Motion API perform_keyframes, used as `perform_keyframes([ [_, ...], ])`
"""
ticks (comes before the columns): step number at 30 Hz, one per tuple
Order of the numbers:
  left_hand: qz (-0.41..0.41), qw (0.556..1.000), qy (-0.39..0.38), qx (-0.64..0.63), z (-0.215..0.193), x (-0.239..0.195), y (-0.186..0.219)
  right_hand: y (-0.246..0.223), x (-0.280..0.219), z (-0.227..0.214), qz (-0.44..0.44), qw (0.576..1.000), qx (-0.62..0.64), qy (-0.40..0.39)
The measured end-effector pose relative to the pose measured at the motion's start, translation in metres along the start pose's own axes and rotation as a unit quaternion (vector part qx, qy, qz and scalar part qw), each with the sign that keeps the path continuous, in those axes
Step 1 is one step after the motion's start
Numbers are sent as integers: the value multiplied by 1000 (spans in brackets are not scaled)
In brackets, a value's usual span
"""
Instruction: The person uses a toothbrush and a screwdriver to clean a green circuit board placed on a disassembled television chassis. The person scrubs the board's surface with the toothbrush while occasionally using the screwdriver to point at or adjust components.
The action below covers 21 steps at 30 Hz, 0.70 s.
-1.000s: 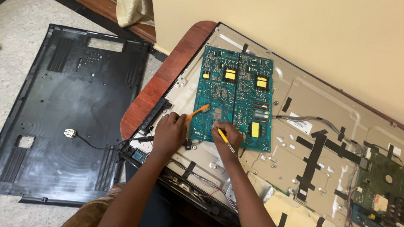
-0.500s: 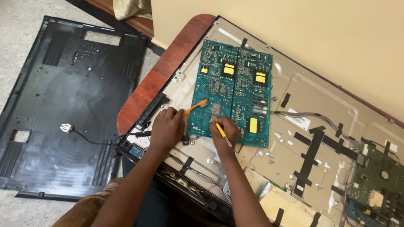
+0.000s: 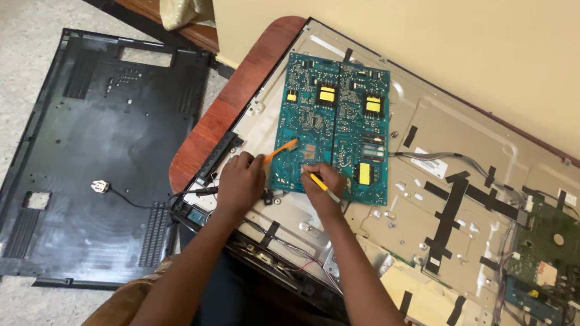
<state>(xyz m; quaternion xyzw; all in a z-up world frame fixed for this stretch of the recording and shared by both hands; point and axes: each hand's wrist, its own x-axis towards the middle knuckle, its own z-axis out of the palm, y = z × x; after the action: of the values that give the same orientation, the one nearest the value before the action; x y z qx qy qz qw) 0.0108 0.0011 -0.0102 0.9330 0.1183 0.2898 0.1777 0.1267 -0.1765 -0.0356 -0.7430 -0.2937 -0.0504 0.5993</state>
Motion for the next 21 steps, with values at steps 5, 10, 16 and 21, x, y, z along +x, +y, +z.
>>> perform_keyframes([
  [5, 1, 1000, 9, 5, -7, -2, -3, 2, 1, 7, 63, 998, -4, 1],
  [10, 0, 1000, 4, 4, -6, 1, 1, 4, 4, -5, 59, 998, -10, -25],
  [16, -8, 1000, 12, 0, -1, -6, -3, 9, -1, 5, 105, 994, 10, -4],
  [21, -10, 1000, 12, 10, -2, 0, -4, 8, 6, 6, 53, 999, 6, 1],
])
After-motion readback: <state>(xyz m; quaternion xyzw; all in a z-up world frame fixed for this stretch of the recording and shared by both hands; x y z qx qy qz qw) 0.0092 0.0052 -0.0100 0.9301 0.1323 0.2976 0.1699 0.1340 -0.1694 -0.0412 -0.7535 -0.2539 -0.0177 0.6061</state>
